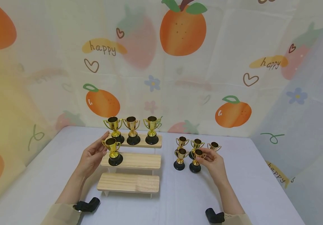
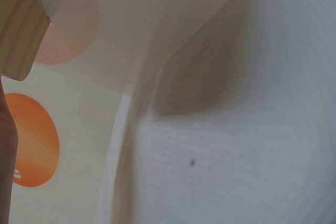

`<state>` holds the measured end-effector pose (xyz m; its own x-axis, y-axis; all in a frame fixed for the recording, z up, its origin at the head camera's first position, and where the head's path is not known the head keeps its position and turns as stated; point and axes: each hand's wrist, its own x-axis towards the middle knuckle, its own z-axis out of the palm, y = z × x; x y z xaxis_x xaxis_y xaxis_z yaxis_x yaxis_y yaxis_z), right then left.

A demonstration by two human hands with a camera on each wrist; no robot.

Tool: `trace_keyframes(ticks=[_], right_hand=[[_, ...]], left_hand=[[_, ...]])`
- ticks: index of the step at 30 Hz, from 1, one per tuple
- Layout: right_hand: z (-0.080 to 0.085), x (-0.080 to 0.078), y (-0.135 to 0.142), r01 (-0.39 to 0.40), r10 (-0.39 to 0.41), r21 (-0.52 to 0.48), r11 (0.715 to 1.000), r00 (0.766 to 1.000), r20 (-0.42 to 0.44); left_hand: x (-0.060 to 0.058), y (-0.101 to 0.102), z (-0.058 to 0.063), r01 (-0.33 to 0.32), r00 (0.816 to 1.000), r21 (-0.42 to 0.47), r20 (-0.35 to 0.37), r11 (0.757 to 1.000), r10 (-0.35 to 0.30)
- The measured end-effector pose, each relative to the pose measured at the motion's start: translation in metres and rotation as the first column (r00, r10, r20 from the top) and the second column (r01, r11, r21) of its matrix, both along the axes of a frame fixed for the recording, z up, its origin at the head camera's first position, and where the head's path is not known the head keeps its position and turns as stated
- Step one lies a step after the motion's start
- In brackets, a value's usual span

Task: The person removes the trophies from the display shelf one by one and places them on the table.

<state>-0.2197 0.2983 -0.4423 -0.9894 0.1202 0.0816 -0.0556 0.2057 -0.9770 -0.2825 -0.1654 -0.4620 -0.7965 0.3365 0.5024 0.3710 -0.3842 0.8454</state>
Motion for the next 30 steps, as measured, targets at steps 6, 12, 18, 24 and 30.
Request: trace_keyframes(ticks=[6, 12, 18, 24, 30], right_hand=[[-0.0007, -0.0007, 0.001, -0.013, 0.012, 0.024, 1.0, 1.0, 0.019], [-0.0047, -0.0026, 0.0034, -0.026, 0.024, 0.062, 0.998, 0.999, 0.036], [-0.0061, -0.0027, 0.0039, -0.029, 0.023, 0.112, 0.993, 0.998, 0.051], [-0.0058, -0.0026, 0.0045, -0.029, 0.022, 0.117, 0.993, 0.998, 0.057], [-0.0063, -0.0021, 0.0053, -0.033, 0.028, 0.104, 0.994, 0.998, 0.047]], left_hand=[[0.0003, -0.0003, -0.0004, 0.0, 1.0, -0.004, 0.004, 1.0, 0.0], [0.0005, -0.0002, -0.0002, 0.01, 1.0, 0.0, 0.02, 1.0, -0.01], [0.0005, -0.0006, -0.0004, 0.013, 1.0, 0.004, 0.021, 1.0, -0.014], [0.0007, -0.0001, 0.0005, 0.006, 1.0, 0.002, 0.019, 1.0, -0.006], [0.0007, 0.0, 0.0007, 0.013, 1.0, 0.008, 0.009, 1.0, -0.013]])
